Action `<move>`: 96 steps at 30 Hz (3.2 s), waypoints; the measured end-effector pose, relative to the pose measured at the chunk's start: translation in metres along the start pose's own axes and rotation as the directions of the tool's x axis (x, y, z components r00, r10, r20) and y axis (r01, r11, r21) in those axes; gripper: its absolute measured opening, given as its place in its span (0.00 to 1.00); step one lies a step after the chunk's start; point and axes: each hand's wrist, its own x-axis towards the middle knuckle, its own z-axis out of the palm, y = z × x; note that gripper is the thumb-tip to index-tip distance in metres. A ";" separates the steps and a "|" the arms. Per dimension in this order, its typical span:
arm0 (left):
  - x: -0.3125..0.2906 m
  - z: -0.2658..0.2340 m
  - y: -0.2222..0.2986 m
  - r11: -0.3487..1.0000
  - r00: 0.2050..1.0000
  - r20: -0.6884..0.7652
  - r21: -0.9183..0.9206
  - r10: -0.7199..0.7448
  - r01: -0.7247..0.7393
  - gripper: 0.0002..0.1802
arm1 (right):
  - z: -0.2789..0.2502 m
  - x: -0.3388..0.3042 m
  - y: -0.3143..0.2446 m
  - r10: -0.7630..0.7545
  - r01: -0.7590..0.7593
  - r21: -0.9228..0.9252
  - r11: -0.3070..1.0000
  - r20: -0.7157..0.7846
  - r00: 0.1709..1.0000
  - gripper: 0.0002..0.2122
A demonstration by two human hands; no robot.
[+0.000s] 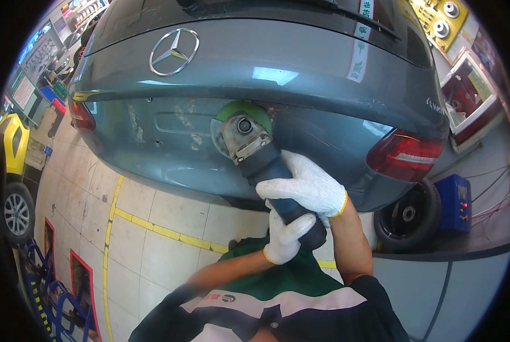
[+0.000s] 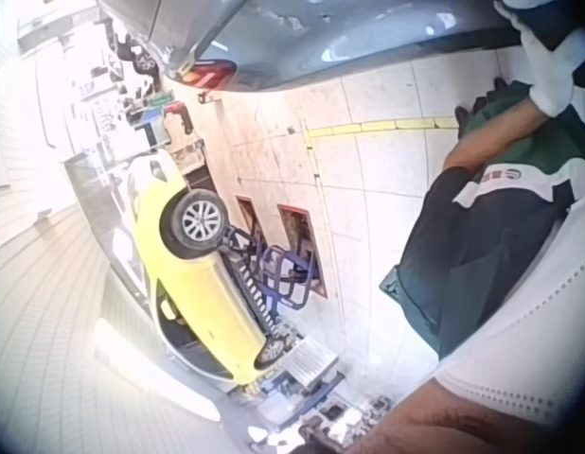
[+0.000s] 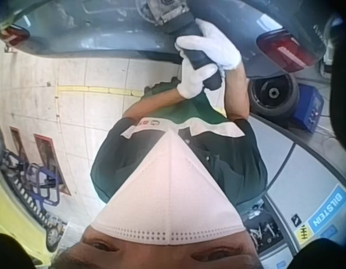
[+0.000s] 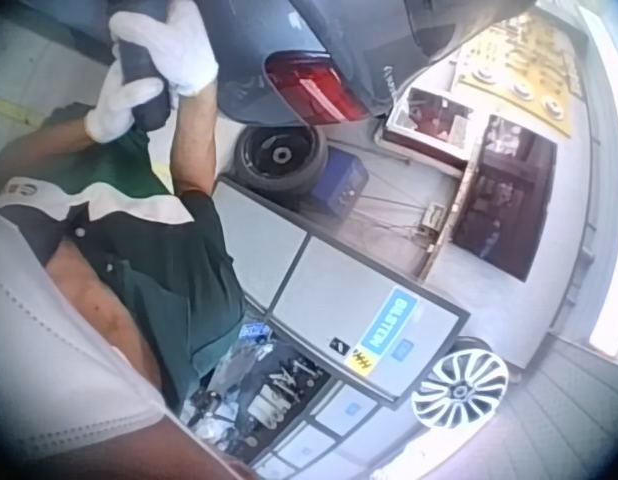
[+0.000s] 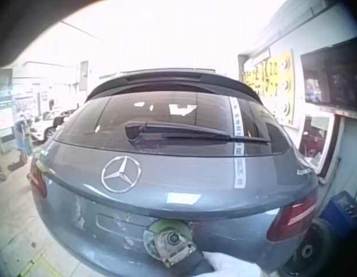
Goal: The person uses an angle grinder to remove paint and rust from the rear bumper of a gray Mercedes-Benz. The grinder is held with both hands and moved across the surface, producing sparks as material is removed.
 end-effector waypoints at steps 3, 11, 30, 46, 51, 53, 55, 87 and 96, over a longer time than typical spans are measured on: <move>0.000 0.001 0.001 1.000 1.000 -0.017 0.009 0.001 -0.001 0.25 | -0.001 0.001 0.002 -0.019 0.019 -0.017 1.000 -0.015 1.000 0.23; 0.001 0.002 0.004 1.000 1.000 -0.017 -0.002 0.013 -0.013 0.22 | -0.001 0.002 0.003 -0.021 0.020 -0.028 0.999 -0.016 1.000 0.24; 0.000 0.005 0.008 1.000 0.999 -0.043 -0.016 0.009 -0.010 0.20 | -0.003 0.004 0.005 -0.013 0.012 -0.042 0.999 -0.024 1.000 0.28; -0.002 0.000 0.001 1.000 1.000 -0.001 -0.015 -0.009 0.009 0.23 | -0.004 0.003 0.005 -0.019 0.019 -0.043 0.999 -0.007 1.000 0.29; -0.001 0.001 -0.003 0.998 0.999 -0.032 -0.060 -0.004 0.002 0.24 | -0.003 0.002 0.004 -0.011 0.010 -0.038 0.999 -0.012 1.000 0.28; -0.001 0.000 -0.003 0.999 1.000 -0.021 -0.051 -0.012 0.011 0.24 | -0.002 0.002 0.004 -0.007 0.006 -0.037 0.999 -0.020 1.000 0.28; -0.001 -0.003 -0.004 0.999 1.000 -0.005 -0.027 -0.023 0.023 0.26 | -0.002 0.002 0.003 0.008 -0.008 -0.028 1.000 -0.023 1.000 0.28; 0.000 0.004 0.003 1.000 0.999 -0.050 -0.013 0.021 -0.022 0.20 | -0.002 0.003 0.005 -0.020 0.018 -0.064 0.998 -0.025 0.999 0.28; 0.001 0.004 0.007 1.000 0.999 -0.034 -0.015 0.021 -0.022 0.20 | -0.002 0.004 0.003 -0.004 0.003 -0.058 0.998 -0.018 1.000 0.30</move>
